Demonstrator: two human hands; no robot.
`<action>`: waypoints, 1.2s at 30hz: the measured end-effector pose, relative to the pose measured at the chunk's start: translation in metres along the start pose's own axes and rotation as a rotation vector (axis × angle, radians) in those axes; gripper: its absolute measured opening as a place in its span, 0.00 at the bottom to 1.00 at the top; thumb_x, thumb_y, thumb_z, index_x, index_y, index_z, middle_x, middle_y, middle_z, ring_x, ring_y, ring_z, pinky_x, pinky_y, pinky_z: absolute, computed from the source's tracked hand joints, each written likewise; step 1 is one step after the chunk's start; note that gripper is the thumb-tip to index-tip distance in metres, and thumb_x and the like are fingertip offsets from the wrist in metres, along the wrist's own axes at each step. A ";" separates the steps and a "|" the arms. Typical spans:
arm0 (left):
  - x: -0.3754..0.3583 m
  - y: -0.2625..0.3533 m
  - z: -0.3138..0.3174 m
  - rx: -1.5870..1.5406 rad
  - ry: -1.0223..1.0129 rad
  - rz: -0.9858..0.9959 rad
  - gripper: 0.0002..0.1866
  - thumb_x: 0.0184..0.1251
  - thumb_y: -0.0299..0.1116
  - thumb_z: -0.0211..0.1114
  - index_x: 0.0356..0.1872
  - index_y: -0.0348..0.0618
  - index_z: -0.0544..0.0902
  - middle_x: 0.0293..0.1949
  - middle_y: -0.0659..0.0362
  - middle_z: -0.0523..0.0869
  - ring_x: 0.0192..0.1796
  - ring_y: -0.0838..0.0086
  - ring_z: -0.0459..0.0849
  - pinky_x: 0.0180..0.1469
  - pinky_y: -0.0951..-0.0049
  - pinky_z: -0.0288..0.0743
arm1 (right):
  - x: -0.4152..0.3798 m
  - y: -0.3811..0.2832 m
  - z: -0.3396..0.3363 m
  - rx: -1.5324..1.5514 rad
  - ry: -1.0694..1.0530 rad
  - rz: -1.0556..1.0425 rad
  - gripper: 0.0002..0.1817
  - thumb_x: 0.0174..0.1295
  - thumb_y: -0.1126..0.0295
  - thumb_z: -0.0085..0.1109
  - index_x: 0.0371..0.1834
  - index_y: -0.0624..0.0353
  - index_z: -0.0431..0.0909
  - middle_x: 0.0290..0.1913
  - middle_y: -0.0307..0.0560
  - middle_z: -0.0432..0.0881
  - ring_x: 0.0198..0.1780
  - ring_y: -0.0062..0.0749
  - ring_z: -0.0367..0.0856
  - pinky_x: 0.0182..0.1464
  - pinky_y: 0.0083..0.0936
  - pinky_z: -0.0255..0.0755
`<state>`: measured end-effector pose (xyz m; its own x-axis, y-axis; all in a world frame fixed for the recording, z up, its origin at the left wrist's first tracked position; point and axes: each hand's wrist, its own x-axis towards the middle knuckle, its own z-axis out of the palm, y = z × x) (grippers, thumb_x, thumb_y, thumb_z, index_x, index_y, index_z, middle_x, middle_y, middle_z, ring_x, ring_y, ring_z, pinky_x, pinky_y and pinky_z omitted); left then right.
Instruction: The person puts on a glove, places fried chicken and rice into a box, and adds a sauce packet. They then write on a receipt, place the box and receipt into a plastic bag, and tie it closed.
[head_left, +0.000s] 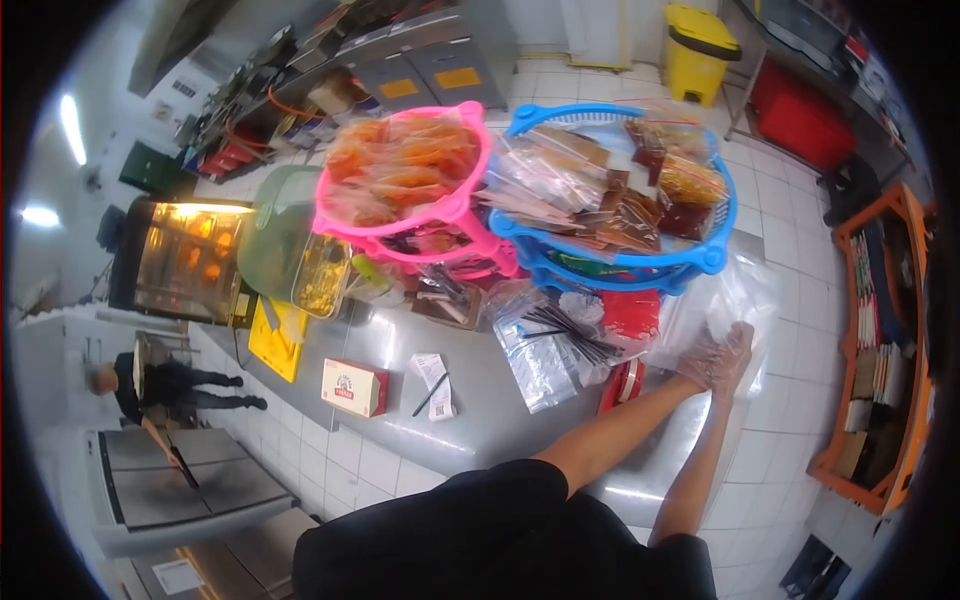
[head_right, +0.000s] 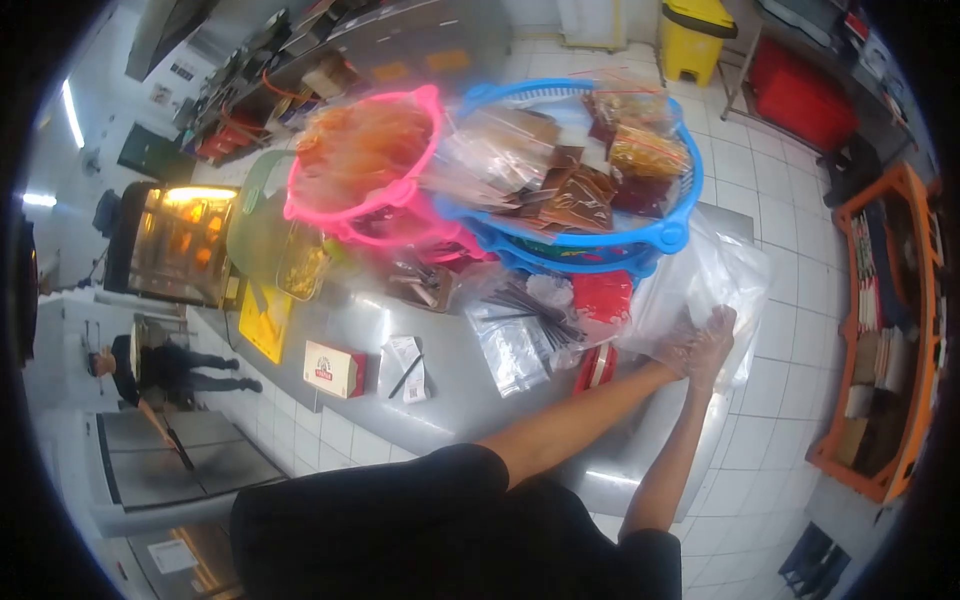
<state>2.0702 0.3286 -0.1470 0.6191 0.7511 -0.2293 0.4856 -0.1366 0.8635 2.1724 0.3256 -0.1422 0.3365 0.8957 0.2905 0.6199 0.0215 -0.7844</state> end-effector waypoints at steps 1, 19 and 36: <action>-0.007 0.005 -0.005 -0.021 0.012 -0.019 0.33 0.68 0.44 0.57 0.71 0.38 0.63 0.70 0.40 0.68 0.68 0.47 0.71 0.67 0.55 0.67 | 0.005 -0.028 -0.004 -0.098 -0.026 0.121 0.23 0.71 0.62 0.51 0.58 0.72 0.73 0.55 0.63 0.78 0.55 0.52 0.78 0.58 0.33 0.72; 0.012 0.001 0.013 -0.158 0.159 -0.058 0.33 0.69 0.41 0.59 0.70 0.33 0.61 0.63 0.38 0.74 0.65 0.47 0.74 0.67 0.56 0.66 | -0.115 -0.031 -0.016 -0.420 0.012 0.080 0.11 0.65 0.73 0.49 0.43 0.67 0.78 0.51 0.63 0.79 0.57 0.58 0.75 0.65 0.41 0.65; -0.314 0.073 -0.100 -0.732 0.199 -0.025 0.14 0.66 0.33 0.69 0.50 0.39 0.81 0.43 0.56 0.85 0.45 0.77 0.82 0.48 0.72 0.75 | -0.163 -0.259 -0.085 0.269 -0.116 0.202 0.13 0.67 0.73 0.60 0.25 0.61 0.69 0.25 0.36 0.72 0.23 0.15 0.63 0.26 0.17 0.61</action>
<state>1.8499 0.1478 0.0332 0.4566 0.8602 -0.2270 -0.0787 0.2932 0.9528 2.0175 0.1367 0.0601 0.3409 0.9380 0.0633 0.3349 -0.0583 -0.9404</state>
